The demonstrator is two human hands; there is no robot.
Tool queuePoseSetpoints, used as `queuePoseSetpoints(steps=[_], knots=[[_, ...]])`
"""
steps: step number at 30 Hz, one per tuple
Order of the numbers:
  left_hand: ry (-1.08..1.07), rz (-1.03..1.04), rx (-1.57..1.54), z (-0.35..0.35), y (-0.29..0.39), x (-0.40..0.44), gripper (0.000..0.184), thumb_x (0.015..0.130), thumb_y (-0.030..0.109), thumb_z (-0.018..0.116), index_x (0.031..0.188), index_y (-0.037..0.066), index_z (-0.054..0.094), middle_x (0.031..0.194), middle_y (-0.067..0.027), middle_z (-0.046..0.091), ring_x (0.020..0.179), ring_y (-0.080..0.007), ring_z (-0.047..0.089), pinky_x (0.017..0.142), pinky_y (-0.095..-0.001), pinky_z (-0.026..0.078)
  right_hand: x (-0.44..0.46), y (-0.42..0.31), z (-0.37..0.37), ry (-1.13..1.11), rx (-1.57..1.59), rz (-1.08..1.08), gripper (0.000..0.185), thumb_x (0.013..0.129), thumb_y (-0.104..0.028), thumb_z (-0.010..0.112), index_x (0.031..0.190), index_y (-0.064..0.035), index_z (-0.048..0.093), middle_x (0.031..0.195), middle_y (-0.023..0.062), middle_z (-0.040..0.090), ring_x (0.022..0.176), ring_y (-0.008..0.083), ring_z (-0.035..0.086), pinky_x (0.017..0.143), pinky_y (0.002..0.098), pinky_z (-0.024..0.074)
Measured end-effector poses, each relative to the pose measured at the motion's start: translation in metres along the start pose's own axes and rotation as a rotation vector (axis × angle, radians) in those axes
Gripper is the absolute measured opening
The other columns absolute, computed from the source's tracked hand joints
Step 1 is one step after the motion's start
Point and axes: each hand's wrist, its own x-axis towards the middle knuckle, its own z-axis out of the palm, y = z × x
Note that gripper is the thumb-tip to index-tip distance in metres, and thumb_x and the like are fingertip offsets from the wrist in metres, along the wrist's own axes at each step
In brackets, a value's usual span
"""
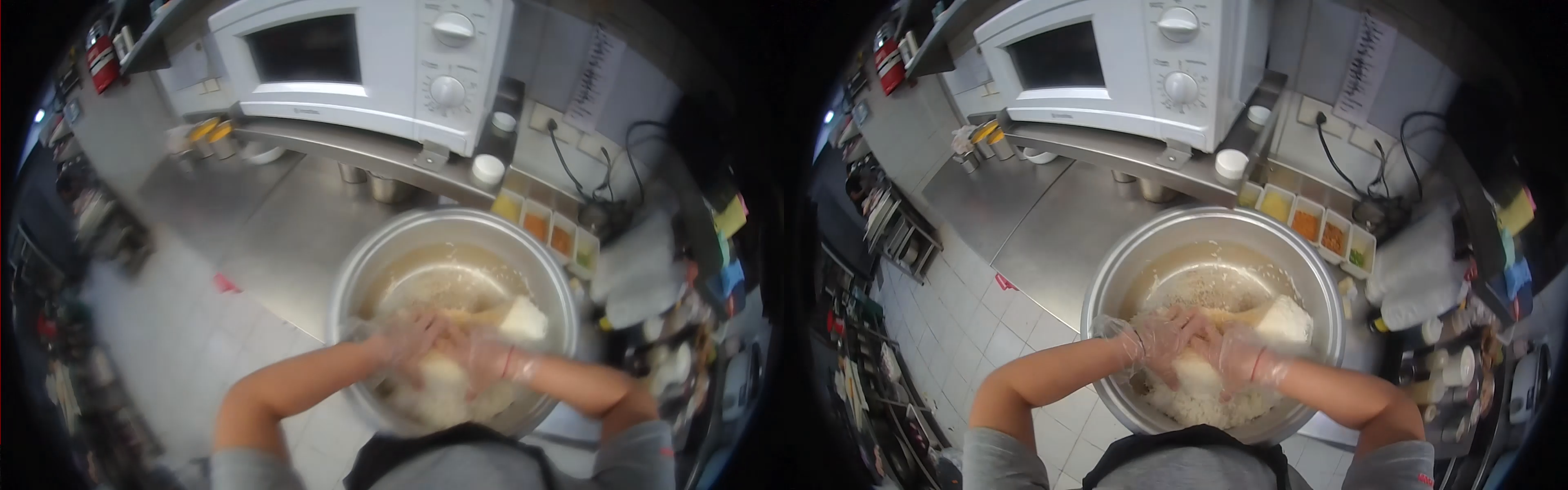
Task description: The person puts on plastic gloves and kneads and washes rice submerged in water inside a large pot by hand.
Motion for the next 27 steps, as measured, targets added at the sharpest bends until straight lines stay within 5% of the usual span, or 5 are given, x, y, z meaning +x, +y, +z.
queuePoseSetpoints(steps=[4, 7, 13, 22, 27], knots=[[0.09, -0.069, 0.19, 0.016, 0.01, -0.003, 0.119, 0.053, 0.052, 0.079, 0.142, 0.001, 0.019, 0.143, -0.0232, 0.028, 0.134, -0.0365, 0.026, 0.105, -0.0589, 0.023, -0.01, -0.018, 0.037, 0.293, -0.159, 0.159, 0.098, 0.051, -0.033, 0.084, 0.13, 0.0003, 0.036, 0.128, 0.0248, 0.041, 0.119, 0.0405, 0.042, 0.099, 0.0446, 0.0359], [0.13, -0.041, 0.237, 0.026, 0.007, 0.004, 0.113, 0.053, 0.049, 0.079, 0.139, 0.0, 0.025, 0.137, -0.021, 0.036, 0.13, -0.0352, 0.032, 0.103, -0.0547, 0.029, -0.001, -0.023, 0.044, 0.465, -0.187, 0.206, 0.083, 0.05, -0.023, 0.083, 0.118, 0.0026, 0.043, 0.114, 0.0181, 0.049, 0.108, 0.0338, 0.049, 0.089, 0.0407, 0.0399], [0.143, 0.013, 0.231, 0.023, -0.001, 0.012, 0.09, 0.056, 0.039, 0.078, 0.129, 0.001, 0.04, 0.122, -0.0162, 0.047, 0.114, -0.03, 0.048, 0.096, -0.0413, 0.039, 0.011, -0.019, 0.055, 0.472, -0.163, 0.281, 0.071, 0.055, -0.024, 0.08, 0.112, 0.0012, 0.046, 0.105, 0.0174, 0.054, 0.1, 0.0329, 0.055, 0.088, 0.0406, 0.041], [0.24, -0.124, -0.102, 0.019, -0.004, 0.014, 0.057, 0.061, 0.019, 0.069, 0.114, 0.004, 0.057, 0.091, -0.0197, 0.065, 0.086, -0.0333, 0.063, 0.077, -0.0403, 0.051, 0.009, -0.019, 0.039, 0.367, -0.054, 0.468, 0.066, 0.062, -0.031, 0.078, 0.117, -0.007, 0.05, 0.1, 0.0125, 0.062, 0.095, 0.0272, 0.061, 0.087, 0.0388, 0.0452], [0.351, -0.148, -0.603, 0.016, -0.004, 0.015, 0.048, 0.066, 0.013, 0.062, 0.113, 0.008, 0.058, 0.089, -0.0176, 0.065, 0.081, -0.0288, 0.063, 0.075, -0.0364, 0.05, 0.012, -0.005, 0.042, 0.597, 0.152, 0.481, 0.054, 0.064, -0.031, 0.075, 0.11, -0.0088, 0.059, 0.088, 0.0141, 0.066, 0.082, 0.031, 0.064, 0.075, 0.0398, 0.051]])
